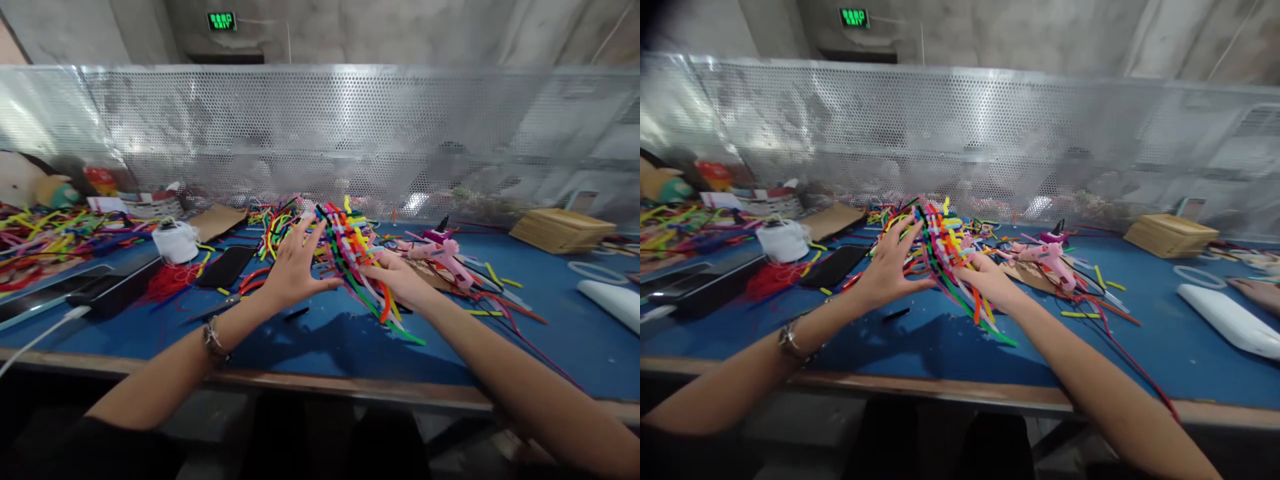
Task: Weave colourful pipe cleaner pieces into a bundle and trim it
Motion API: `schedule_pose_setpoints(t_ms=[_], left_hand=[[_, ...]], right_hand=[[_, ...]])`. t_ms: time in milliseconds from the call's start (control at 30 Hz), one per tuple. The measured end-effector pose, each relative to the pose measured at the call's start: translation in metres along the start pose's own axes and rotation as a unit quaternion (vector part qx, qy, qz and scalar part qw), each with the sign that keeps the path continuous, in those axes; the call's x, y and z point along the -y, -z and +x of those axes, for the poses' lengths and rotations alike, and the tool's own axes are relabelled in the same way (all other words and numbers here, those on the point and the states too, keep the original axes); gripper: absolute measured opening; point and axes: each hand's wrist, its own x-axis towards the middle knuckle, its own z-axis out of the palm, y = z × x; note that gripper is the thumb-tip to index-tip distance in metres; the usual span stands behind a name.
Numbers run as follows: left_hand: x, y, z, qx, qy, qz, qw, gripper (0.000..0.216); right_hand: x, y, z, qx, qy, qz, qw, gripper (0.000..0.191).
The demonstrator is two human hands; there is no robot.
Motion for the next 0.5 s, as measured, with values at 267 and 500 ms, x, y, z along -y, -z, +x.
schedule_pose_setpoints(t_ms=[267, 500], left_hand=[[0.0043, -0.0005, -0.0042, -0.068, -0.072, 0.025, 0.995, 0.075], [0.0044, 0.0007, 0.0011, -0.076, 0.027, -0.155, 0.985, 0.078]], right_hand=[[-0.0033, -0.0022, -0.0048, 0.002, 0.004, 0.061, 0.998, 0.026], [0.0000, -0.0040, -0.0085, 0.007, 0.022, 0.057, 0.998, 0.022]])
